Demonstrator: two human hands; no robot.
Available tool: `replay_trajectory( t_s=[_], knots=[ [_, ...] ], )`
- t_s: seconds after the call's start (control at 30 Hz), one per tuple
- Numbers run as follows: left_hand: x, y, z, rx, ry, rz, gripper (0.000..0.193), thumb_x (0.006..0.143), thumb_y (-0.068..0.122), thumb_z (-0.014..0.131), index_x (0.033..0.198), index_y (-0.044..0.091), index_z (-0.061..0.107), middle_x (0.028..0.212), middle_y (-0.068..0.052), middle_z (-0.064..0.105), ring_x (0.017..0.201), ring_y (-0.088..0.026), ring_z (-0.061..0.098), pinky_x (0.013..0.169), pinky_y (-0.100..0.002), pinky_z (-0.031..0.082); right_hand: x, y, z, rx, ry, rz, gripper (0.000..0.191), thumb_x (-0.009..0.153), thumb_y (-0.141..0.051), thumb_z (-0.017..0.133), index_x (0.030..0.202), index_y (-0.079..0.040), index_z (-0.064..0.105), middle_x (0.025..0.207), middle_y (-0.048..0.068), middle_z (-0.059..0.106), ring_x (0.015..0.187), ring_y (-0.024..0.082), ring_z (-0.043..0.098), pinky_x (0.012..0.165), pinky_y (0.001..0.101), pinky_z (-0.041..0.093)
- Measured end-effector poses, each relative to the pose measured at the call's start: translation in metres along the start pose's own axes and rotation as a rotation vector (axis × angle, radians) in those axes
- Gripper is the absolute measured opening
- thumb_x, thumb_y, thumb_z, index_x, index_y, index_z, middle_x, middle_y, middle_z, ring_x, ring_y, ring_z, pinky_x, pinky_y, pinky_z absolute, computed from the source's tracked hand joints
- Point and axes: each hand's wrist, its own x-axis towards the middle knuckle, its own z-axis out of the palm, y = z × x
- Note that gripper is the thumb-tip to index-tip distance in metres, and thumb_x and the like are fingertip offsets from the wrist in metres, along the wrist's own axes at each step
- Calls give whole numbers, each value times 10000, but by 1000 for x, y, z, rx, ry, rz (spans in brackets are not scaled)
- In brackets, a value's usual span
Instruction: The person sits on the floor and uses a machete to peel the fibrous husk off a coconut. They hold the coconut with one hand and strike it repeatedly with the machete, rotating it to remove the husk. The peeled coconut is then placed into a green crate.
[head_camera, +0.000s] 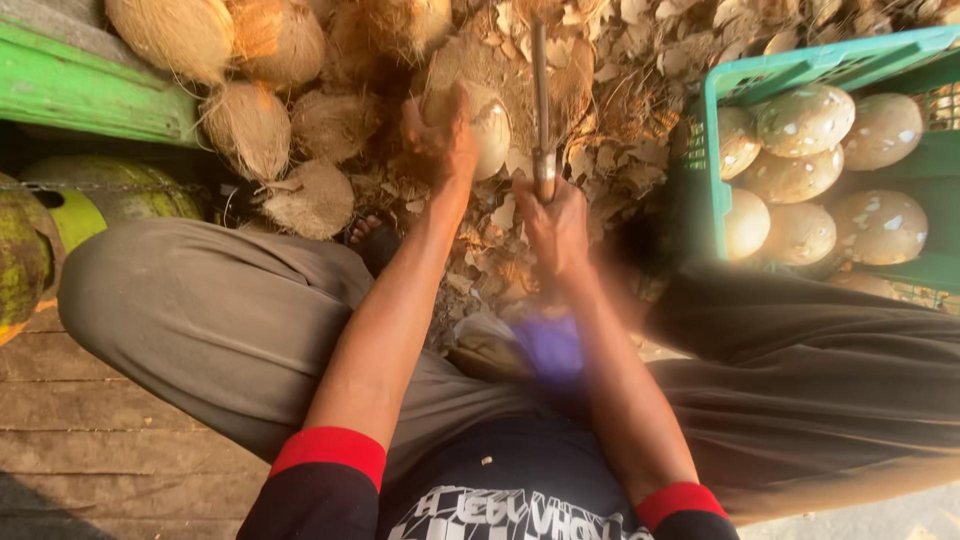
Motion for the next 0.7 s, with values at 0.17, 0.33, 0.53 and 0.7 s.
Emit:
replay_trajectory(
  t_s=[0.17, 0.33, 0.53, 0.7],
  knots=[
    [10, -14, 14, -250, -27, 46, 604, 733, 684, 711, 990, 153, 579, 934, -56, 631, 741, -188, 691, 551, -354, 577, -5, -25, 6, 218, -92, 346, 301, 957, -348, 656, 1068, -70, 624, 757, 8, 596, 587, 121, 519, 501, 330, 453],
    [12, -37, 4, -368, -108, 76, 607, 749, 645, 782, 1005, 106, 673, 914, -110, 622, 777, -216, 686, 623, -362, 626, 7, -16, -2, -103, -179, 236, 294, 987, -340, 652, 1070, -58, 667, 758, 50, 600, 559, 131, 523, 476, 321, 477],
    [25, -23, -28, -680, -424, 146, 645, 787, 484, 804, 1153, -27, 661, 1114, -210, 698, 927, -224, 737, 754, -402, 627, 4, -17, 0, 38, -225, 244, 261, 916, -261, 653, 1128, -113, 613, 757, 16, 577, 545, 116, 497, 474, 284, 462],
    [24, -7, -20, -79, -411, 150, 642, 867, 580, 651, 1300, 107, 626, 1108, -133, 676, 889, -167, 668, 712, -318, 558, -20, -52, -23, 238, -105, 143, 205, 961, -243, 663, 1021, -64, 584, 744, -23, 502, 591, 79, 461, 492, 277, 397]
  ],
)
